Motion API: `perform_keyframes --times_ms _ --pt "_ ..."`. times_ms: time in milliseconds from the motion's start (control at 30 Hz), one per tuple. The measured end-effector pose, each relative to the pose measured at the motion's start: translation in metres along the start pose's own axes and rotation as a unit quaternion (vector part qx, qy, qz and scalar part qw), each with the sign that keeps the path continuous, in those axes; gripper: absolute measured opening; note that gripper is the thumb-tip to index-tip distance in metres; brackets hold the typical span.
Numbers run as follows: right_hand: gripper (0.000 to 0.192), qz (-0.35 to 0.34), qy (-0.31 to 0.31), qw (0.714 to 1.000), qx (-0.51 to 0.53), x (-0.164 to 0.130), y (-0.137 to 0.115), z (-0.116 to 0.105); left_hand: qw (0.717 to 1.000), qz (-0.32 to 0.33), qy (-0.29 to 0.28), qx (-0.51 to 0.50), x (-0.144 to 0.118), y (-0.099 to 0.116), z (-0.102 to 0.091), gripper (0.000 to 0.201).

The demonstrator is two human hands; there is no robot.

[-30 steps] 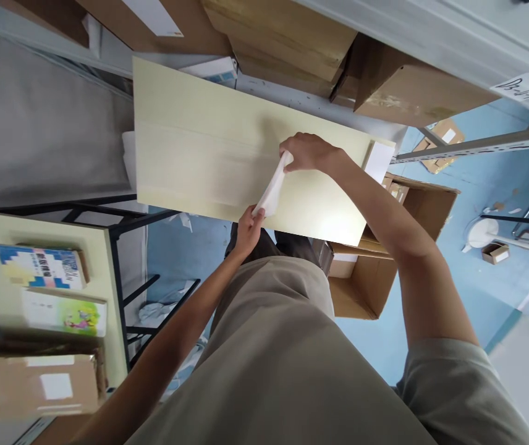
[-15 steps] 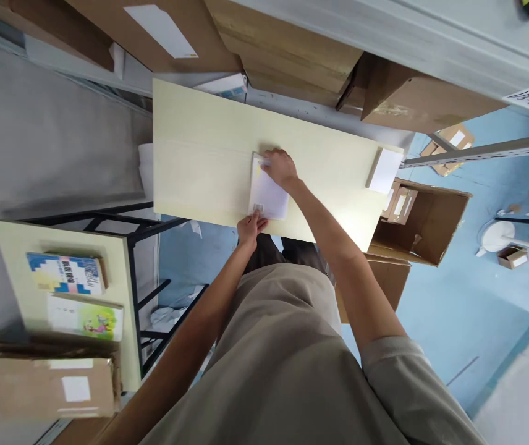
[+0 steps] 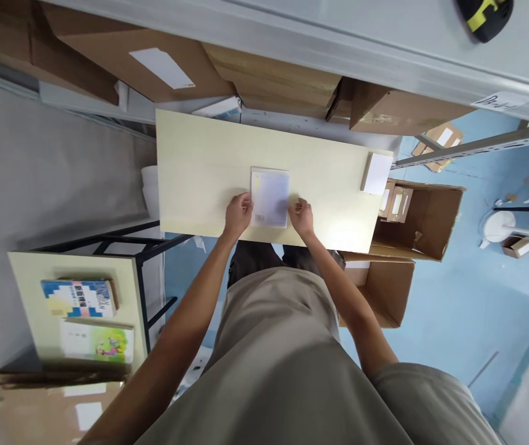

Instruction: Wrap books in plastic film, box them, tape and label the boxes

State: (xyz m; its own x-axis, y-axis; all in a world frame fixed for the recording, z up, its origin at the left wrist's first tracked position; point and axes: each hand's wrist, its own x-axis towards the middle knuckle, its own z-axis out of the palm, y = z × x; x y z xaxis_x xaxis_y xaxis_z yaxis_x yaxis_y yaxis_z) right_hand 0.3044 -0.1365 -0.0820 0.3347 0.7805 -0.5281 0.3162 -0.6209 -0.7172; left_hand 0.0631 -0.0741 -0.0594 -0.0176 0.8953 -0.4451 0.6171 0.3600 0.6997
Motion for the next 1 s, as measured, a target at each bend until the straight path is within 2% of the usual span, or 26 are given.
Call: perform_keyframes --times_ms 100,200,333,500,567,633,700,767,900,1000 --pt "0.063 0.03 -0.03 0.997 0.063 -0.005 -0.005 0.02 0.999 -0.032 0.004 -0.036 0.018 0.004 0.01 0.033" --pt "0.056 0.039 -0.006 0.997 0.072 0.001 -0.016 0.028 0.994 -0.069 -0.004 -0.082 0.026 0.008 0.014 0.034" --pt "0.052 0.034 0.012 0.997 0.071 0.009 -0.022 0.013 0.992 -0.073 -0.025 -0.096 0.03 0.016 0.017 0.037" --pt "0.043 0.047 -0.034 0.998 0.033 0.007 -0.031 -0.006 0.995 -0.075 -0.061 -0.037 0.033 0.032 0.015 0.037" --pt "0.045 0.032 -0.034 0.999 0.013 0.003 -0.04 -0.015 0.996 -0.074 -0.056 -0.017 0.034 0.043 0.01 0.035" --pt "0.051 -0.015 -0.021 1.0 -0.005 -0.001 -0.054 -0.032 0.998 -0.054 -0.031 -0.015 0.035 0.061 0.006 0.035" --pt "0.055 -0.088 0.004 0.996 -0.02 -0.003 -0.074 -0.059 0.999 -0.004 -0.014 -0.037 0.035 0.089 0.004 0.034" --pt "0.055 -0.176 0.043 0.983 -0.026 -0.003 -0.102 -0.095 0.994 0.079 -0.021 -0.077 0.037 0.128 0.004 0.032" --pt "0.05 -0.356 0.151 0.921 -0.045 0.004 -0.178 -0.183 0.947 0.288 -0.035 -0.139 0.041 0.234 0.001 0.033" --pt "0.05 -0.433 0.22 0.87 -0.081 0.022 -0.238 -0.246 0.904 0.403 -0.023 -0.14 0.042 0.319 -0.006 0.033"
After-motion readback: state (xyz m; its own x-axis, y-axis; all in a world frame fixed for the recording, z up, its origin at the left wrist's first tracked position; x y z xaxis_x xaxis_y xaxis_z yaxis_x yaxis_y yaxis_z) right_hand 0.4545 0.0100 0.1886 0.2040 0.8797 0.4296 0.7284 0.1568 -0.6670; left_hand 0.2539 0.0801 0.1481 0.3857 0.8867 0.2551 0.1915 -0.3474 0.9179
